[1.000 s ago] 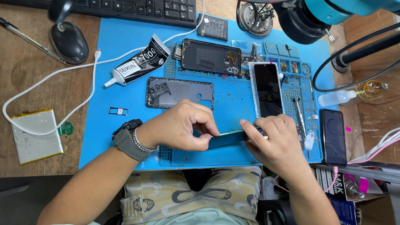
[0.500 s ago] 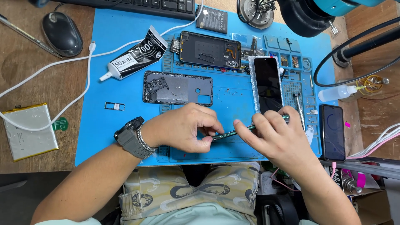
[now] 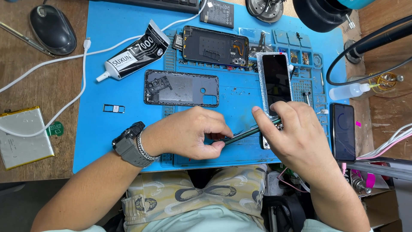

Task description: Technician disassembling a mobile phone to access and remove internal components like the battery and motherboard.

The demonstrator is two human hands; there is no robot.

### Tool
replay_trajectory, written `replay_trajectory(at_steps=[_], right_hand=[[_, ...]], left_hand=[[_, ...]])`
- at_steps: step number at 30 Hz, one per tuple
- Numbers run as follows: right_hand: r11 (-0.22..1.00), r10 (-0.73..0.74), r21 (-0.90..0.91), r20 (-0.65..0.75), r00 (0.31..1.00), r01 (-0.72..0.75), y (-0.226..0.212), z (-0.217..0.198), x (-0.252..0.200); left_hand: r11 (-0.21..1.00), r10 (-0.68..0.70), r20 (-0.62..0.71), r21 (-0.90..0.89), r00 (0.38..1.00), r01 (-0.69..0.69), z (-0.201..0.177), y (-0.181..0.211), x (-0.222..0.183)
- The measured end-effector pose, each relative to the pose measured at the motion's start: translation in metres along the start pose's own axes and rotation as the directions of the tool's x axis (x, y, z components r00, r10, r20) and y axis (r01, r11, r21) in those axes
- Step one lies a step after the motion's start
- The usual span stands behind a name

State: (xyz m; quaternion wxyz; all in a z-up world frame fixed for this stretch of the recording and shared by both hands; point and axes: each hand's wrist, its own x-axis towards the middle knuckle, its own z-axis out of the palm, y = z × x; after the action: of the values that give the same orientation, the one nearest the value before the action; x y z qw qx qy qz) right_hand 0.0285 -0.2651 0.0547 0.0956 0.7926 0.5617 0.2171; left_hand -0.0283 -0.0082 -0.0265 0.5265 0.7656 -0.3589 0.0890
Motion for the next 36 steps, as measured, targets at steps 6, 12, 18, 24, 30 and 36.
replay_trajectory(at_steps=[6,12,18,24,30,36], right_hand=[[0.999,-0.017,-0.041,0.047,0.999,0.019,-0.001,-0.005,0.004],[0.998,-0.02,-0.05,0.058,0.998,0.023,-0.003,-0.009,0.008],[0.994,-0.055,-0.089,0.073,0.996,0.062,-0.004,-0.013,0.012],[0.998,-0.066,0.022,0.052,0.996,0.065,-0.004,-0.012,0.005],[0.966,0.008,0.257,-0.071,0.997,0.01,0.004,0.004,-0.002],[0.759,0.267,0.57,0.168,0.949,-0.314,0.008,0.015,-0.004]], left_hand=[[0.999,0.005,-0.007,-0.045,1.0,-0.005,-0.003,0.001,0.001],[0.992,-0.055,0.016,-0.112,0.998,0.057,-0.006,0.002,0.002],[0.995,-0.101,-0.01,-0.017,0.995,0.101,-0.002,0.007,0.003],[0.997,-0.076,-0.012,-0.009,0.997,0.076,-0.001,0.015,0.002],[0.993,-0.112,-0.012,-0.038,0.994,0.111,-0.002,0.017,0.001],[0.991,-0.131,-0.048,-0.021,0.99,0.13,0.0,0.015,0.001]])
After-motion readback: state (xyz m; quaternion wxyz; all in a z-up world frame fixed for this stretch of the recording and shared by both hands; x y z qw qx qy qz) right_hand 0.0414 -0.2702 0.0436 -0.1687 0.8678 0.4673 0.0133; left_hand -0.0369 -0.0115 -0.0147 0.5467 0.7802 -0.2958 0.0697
